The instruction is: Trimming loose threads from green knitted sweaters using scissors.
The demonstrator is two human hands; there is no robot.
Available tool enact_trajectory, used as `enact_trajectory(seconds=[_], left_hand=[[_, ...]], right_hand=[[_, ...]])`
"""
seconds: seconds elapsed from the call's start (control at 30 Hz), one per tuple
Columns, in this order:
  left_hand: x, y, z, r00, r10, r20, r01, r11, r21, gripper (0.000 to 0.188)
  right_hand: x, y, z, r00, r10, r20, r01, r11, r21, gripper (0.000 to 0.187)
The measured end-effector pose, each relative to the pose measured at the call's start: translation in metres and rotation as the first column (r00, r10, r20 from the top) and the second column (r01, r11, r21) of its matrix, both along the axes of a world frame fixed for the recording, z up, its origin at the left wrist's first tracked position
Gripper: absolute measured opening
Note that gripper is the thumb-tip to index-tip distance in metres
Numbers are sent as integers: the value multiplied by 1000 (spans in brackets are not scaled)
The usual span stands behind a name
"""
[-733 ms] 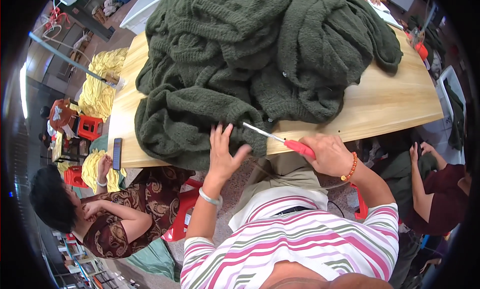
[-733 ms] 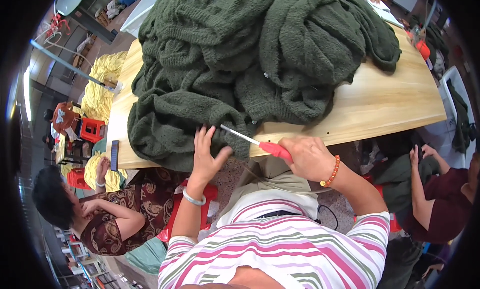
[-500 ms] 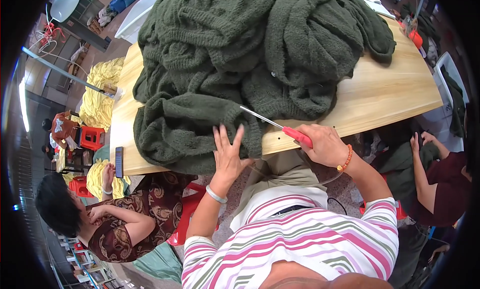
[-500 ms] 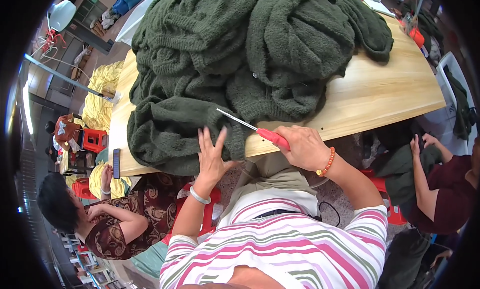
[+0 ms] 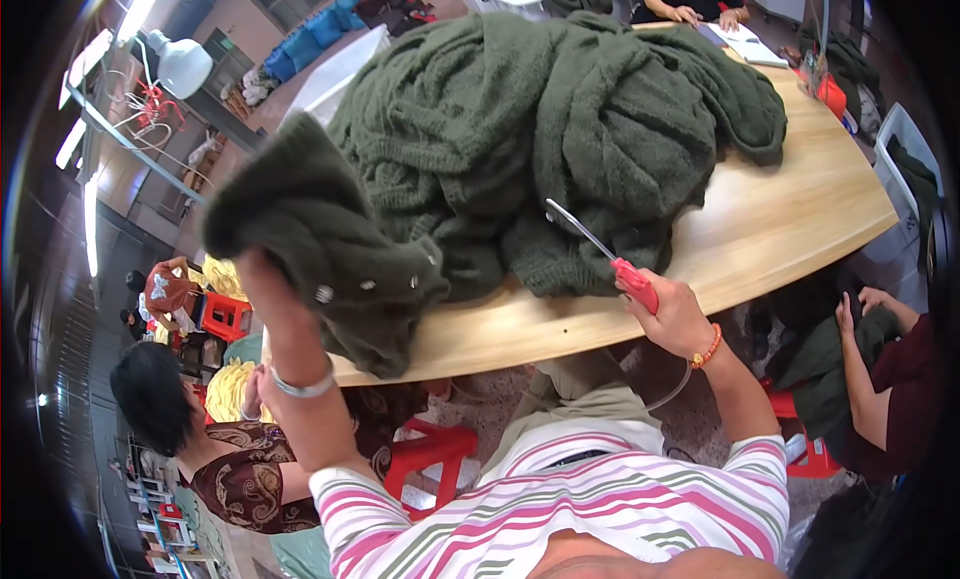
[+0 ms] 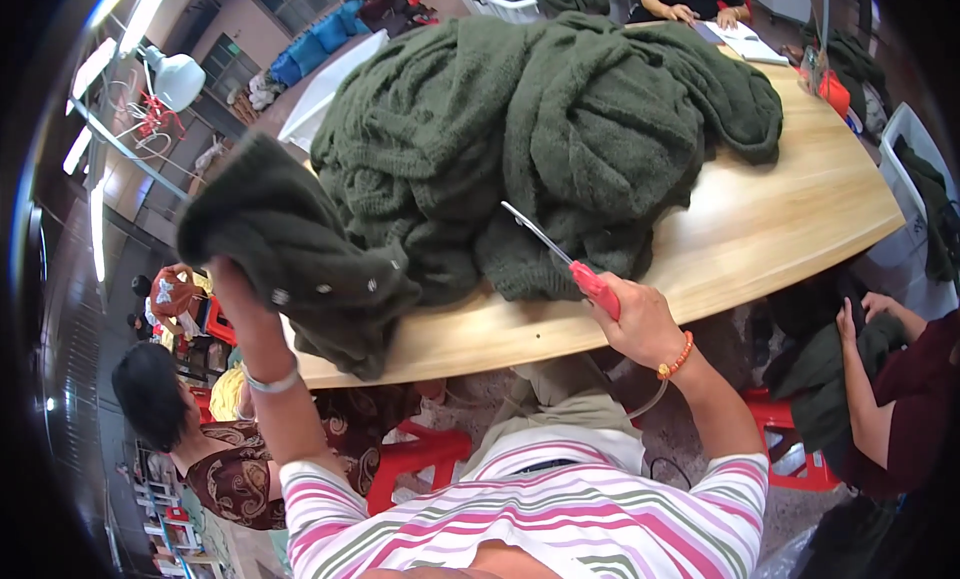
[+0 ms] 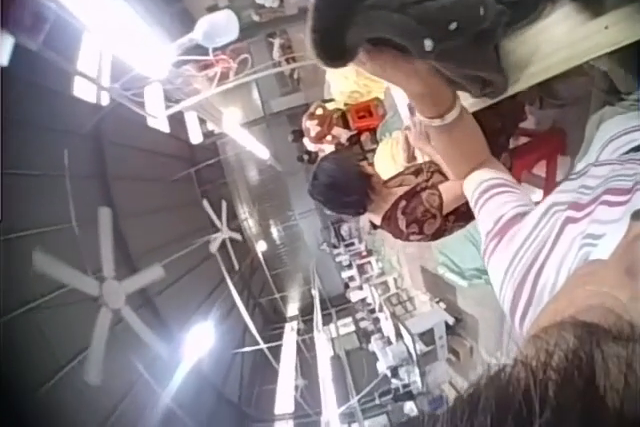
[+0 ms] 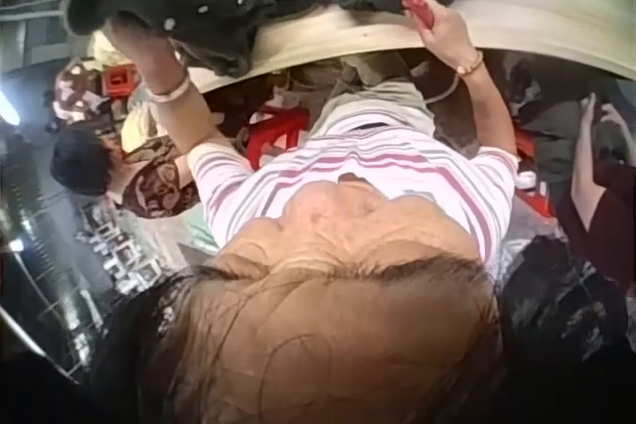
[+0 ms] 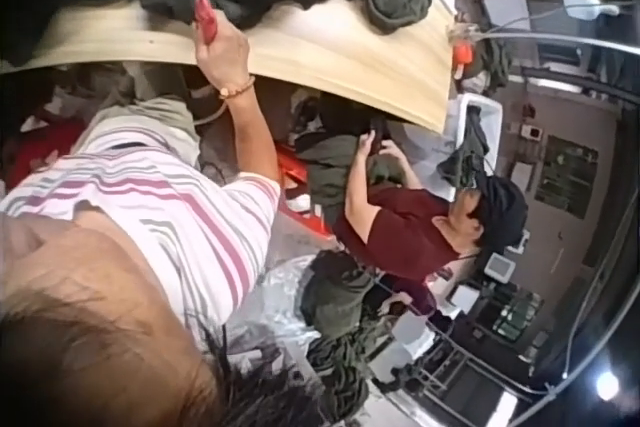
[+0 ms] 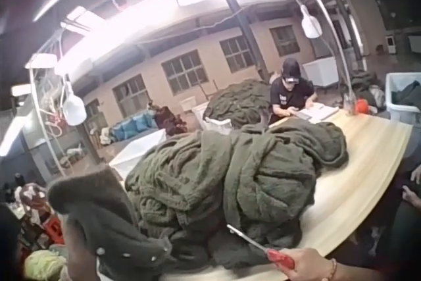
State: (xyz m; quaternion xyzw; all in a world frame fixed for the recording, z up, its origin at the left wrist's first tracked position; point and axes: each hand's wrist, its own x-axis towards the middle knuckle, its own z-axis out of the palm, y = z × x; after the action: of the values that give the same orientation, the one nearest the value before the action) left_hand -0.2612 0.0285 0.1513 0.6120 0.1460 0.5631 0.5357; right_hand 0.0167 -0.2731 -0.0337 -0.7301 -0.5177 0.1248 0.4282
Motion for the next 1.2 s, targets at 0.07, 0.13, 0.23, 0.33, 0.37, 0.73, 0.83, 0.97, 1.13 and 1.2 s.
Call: enact_trajectory(seconds=[0.07,0.13,0.23,0.33,0.37,0.73,0.83,0.97,1.13,1.2], left_hand=[[26,-6,54,1000,-5,21,3,997,82,40],[26,13,100,979,-196,59,188,975,120,41],[53,44,145,949,200,-242,26,720,694,41],[97,72,142,836,-545,62,504,809,303,38],[113,76,131,898,-429,96,384,872,302,38],[142,158,-97,899,270,-346,-262,963,69,38],[145,73,-109,963,-38,-268,18,997,-78,20],[128,35,-132,945,-328,5,302,863,-406,25],[121,44,-75,948,-306,-86,233,852,-469,16],[120,69,-23,923,-299,-241,241,940,-241,19]], right_hand=[[6,-4,0,1000,-6,-6,6,1000,15,30],[10,-5,-4,992,-14,-125,25,996,90,33],[12,-9,2,974,-62,-216,104,976,189,30],[21,-10,7,938,-101,-333,187,953,237,28],[25,-13,11,946,-124,-300,193,958,213,27],[30,-5,0,944,-245,-221,270,958,92,25],[28,-2,-6,932,-261,-251,300,945,129,12],[25,11,8,944,-287,-164,298,954,45,26],[23,6,14,951,-274,-146,291,950,111,19],[22,4,16,946,-274,-174,301,941,152,15]])
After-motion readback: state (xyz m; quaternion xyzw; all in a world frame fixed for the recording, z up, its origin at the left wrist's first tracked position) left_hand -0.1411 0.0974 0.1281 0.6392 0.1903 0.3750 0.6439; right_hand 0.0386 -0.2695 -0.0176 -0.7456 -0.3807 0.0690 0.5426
